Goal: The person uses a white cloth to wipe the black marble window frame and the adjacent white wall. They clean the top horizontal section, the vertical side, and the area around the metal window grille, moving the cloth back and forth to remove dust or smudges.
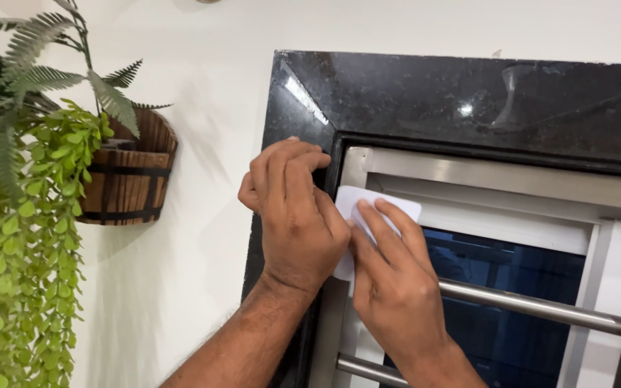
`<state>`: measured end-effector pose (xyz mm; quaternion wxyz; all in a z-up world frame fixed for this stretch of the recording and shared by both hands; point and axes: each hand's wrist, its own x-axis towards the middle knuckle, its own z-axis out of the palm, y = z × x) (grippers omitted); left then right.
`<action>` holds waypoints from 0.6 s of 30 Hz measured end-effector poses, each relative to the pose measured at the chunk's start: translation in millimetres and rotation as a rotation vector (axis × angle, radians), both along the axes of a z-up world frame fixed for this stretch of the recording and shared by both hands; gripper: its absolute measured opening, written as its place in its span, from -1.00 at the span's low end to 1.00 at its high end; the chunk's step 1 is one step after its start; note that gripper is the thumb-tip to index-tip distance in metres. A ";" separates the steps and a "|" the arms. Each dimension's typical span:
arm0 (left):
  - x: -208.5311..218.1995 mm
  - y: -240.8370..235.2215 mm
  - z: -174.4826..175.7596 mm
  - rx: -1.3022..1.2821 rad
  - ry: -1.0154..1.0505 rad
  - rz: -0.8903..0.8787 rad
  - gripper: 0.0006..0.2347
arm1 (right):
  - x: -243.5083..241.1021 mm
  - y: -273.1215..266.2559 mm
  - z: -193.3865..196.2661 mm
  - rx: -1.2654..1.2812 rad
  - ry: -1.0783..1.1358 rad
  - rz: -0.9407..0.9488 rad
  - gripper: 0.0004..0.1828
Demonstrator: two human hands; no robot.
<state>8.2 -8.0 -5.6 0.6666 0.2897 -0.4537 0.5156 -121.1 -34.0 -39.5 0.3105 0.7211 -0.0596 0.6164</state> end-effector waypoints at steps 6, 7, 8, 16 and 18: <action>0.8 -1.8 0.5 0.010 -0.008 0.001 -0.66 | 2.3 -3.7 -2.6 -0.007 -0.032 0.033 -0.64; 1.2 -1.2 0.7 0.006 -0.008 0.014 -0.65 | 1.8 -2.6 -8.9 0.008 -0.026 0.034 -0.65; 1.6 -0.5 0.7 0.001 -0.009 0.026 -0.64 | 1.2 -1.5 -15.5 0.023 -0.020 0.036 -0.66; 0.2 -1.7 -0.3 -0.004 -0.012 0.011 -0.64 | 0.2 -6.2 -6.9 0.023 -0.008 0.022 -0.65; 1.4 -1.3 -0.2 0.004 -0.012 0.013 -0.64 | 0.7 -5.0 -4.1 0.024 -0.016 0.015 -0.64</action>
